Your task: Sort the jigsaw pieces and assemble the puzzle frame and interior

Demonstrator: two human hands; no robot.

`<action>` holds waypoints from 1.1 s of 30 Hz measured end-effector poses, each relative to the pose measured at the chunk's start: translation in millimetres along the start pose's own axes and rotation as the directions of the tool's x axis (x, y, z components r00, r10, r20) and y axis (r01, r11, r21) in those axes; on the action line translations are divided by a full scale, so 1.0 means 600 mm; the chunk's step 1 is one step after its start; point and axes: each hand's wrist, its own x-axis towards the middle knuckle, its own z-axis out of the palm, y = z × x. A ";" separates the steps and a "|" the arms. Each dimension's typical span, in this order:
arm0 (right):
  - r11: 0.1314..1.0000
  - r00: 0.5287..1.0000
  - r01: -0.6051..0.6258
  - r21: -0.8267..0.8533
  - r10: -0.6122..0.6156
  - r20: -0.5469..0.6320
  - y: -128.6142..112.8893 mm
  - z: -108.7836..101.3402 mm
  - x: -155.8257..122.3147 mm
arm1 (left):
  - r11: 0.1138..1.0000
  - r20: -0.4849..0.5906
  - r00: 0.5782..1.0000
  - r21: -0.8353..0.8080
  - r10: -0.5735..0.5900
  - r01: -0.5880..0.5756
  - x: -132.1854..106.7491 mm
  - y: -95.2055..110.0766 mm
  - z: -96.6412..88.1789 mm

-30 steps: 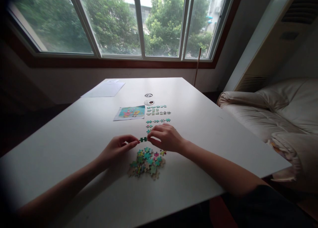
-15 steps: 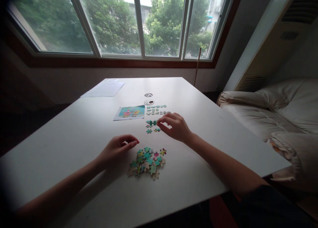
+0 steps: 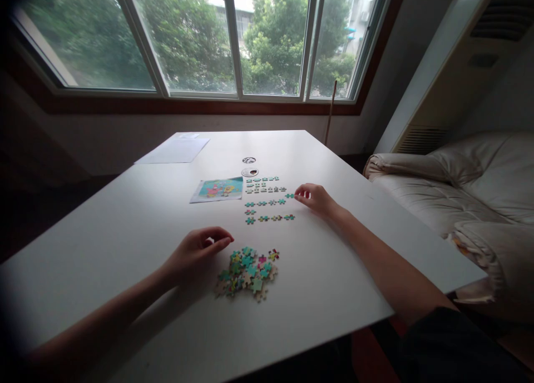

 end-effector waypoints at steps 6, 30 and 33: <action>0.989 0.983 -0.132 -0.058 0.139 0.121 0.044 0.005 -0.002 | 1.000 -0.011 1.000 0.026 0.010 -0.009 0.000 0.003 0.000; 0.997 0.995 -0.073 -0.011 0.074 0.066 0.011 0.029 0.002 | 0.997 -0.014 1.000 0.078 0.023 -0.022 -0.001 0.006 0.003; 0.993 0.992 -0.116 0.012 0.115 0.051 0.011 0.021 0.003 | 0.996 -0.011 1.000 0.091 0.028 -0.027 0.001 0.004 0.002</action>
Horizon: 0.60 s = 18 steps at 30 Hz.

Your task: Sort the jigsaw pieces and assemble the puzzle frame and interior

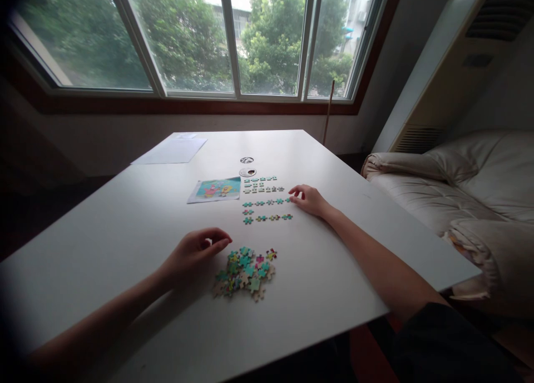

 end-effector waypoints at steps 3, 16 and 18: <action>1.000 1.000 -0.015 0.021 0.015 0.007 -0.006 -0.014 0.004 | 0.999 0.017 1.000 0.043 0.005 -0.006 0.002 0.000 -0.002; 0.926 0.753 0.286 0.248 -0.377 0.539 -0.155 -0.032 -0.044 | 0.982 0.171 0.981 0.143 0.094 -0.119 0.014 0.024 -0.014; 0.932 0.727 0.272 0.240 -0.362 0.583 -0.171 -0.028 -0.057 | 0.979 0.145 0.984 0.161 0.104 -0.127 0.018 0.028 -0.015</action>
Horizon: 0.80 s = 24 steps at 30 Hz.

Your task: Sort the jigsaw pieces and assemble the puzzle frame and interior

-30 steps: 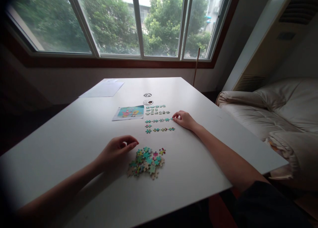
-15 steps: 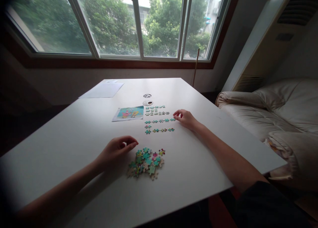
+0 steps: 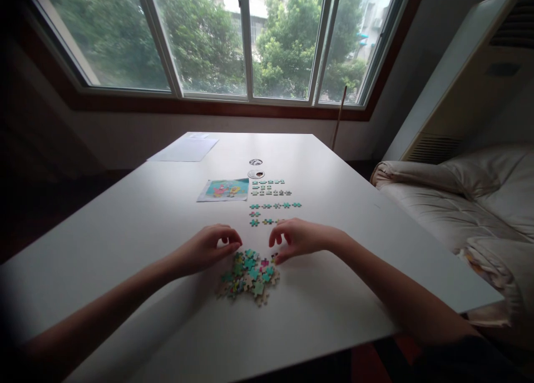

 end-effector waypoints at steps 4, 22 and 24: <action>0.999 0.999 -0.032 -0.007 0.032 -0.002 -0.009 0.017 -0.001 | 1.000 -0.075 0.997 0.021 0.016 -0.014 0.011 0.009 0.006; 0.978 0.867 0.067 0.196 0.040 -0.497 -0.032 0.079 0.012 | 0.996 -0.169 0.982 -0.035 0.079 -0.086 -0.016 0.032 0.053; 0.973 0.851 0.076 0.220 0.052 -0.523 -0.034 0.083 0.014 | 0.995 -0.179 0.981 -0.043 0.076 -0.085 -0.016 0.031 0.055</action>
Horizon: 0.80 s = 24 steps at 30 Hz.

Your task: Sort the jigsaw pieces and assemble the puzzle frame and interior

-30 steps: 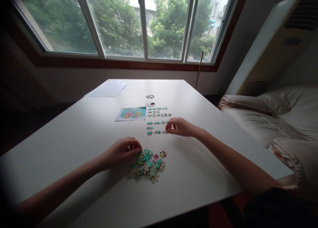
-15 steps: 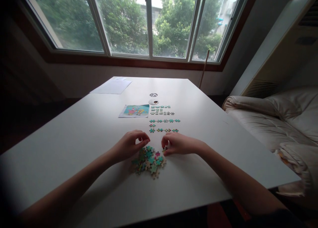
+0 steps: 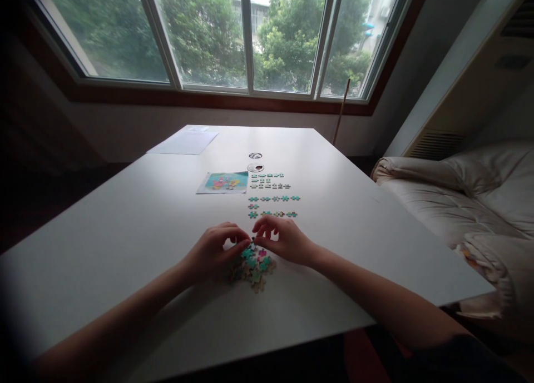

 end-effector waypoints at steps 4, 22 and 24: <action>1.000 1.000 0.001 0.029 0.000 -0.023 0.000 0.008 -0.001 | 1.000 -0.014 1.000 -0.010 0.003 -0.003 0.000 -0.002 0.002; 0.917 0.964 0.185 -0.354 -0.240 -0.116 0.006 0.002 -0.001 | 0.976 -0.038 0.987 -0.160 -0.157 0.149 0.005 -0.009 -0.004; 0.908 0.956 0.202 -0.367 -0.264 -0.126 0.008 0.002 -0.001 | 0.971 -0.025 0.987 -0.183 -0.161 0.154 0.006 -0.009 -0.004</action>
